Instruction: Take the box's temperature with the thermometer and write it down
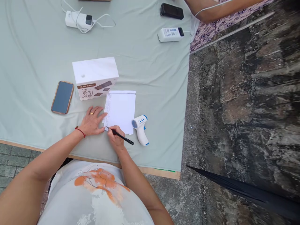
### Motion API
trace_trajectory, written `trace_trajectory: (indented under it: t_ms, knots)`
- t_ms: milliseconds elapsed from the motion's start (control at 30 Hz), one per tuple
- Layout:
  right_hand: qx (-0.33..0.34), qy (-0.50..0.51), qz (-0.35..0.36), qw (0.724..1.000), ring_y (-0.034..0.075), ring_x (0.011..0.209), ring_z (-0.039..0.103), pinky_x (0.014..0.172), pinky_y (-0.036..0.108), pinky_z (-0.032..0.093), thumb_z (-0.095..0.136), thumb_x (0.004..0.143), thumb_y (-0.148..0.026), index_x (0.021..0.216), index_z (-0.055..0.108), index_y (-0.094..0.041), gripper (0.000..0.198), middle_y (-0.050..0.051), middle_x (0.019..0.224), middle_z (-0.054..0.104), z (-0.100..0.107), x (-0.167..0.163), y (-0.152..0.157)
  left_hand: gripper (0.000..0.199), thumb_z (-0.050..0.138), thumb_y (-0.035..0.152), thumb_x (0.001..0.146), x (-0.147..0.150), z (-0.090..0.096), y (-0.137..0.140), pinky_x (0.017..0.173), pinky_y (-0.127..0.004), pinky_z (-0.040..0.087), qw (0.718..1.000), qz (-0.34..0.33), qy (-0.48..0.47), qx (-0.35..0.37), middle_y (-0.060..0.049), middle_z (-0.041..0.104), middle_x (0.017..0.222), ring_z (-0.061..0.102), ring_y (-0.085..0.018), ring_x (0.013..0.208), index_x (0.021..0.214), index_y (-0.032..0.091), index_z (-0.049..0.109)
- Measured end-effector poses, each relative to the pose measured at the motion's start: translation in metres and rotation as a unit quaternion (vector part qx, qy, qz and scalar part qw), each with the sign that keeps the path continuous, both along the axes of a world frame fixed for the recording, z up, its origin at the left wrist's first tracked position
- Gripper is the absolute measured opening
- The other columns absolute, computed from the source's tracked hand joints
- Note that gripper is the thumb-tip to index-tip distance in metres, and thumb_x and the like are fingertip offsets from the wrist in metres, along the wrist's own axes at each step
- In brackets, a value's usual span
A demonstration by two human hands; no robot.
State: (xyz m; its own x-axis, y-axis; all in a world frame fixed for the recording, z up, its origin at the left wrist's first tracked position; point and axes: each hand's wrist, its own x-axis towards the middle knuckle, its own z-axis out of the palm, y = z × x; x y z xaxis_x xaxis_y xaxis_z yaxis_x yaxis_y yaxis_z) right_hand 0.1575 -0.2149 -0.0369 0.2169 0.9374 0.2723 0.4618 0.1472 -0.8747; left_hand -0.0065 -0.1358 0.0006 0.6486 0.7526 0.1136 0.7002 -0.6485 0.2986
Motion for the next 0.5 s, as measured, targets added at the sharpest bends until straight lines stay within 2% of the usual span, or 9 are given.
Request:
trace_trajectory:
  t_ms: [500]
  knots:
    - [-0.025,-0.016,0.009,1.0,0.012,0.055,0.051,0.056,0.025,0.043,0.049,0.082,-0.026,0.072,0.056,-0.02,0.013,-0.003,0.06,0.055,0.0033,0.0003,0.0009,0.062,0.061,0.046,0.077,0.0009,0.0026,0.0,0.116,-0.055,0.023,1.0,0.001,0.004,-0.002,-0.018,0.047,0.139,0.042,-0.034,0.13,0.13,0.015,0.057]
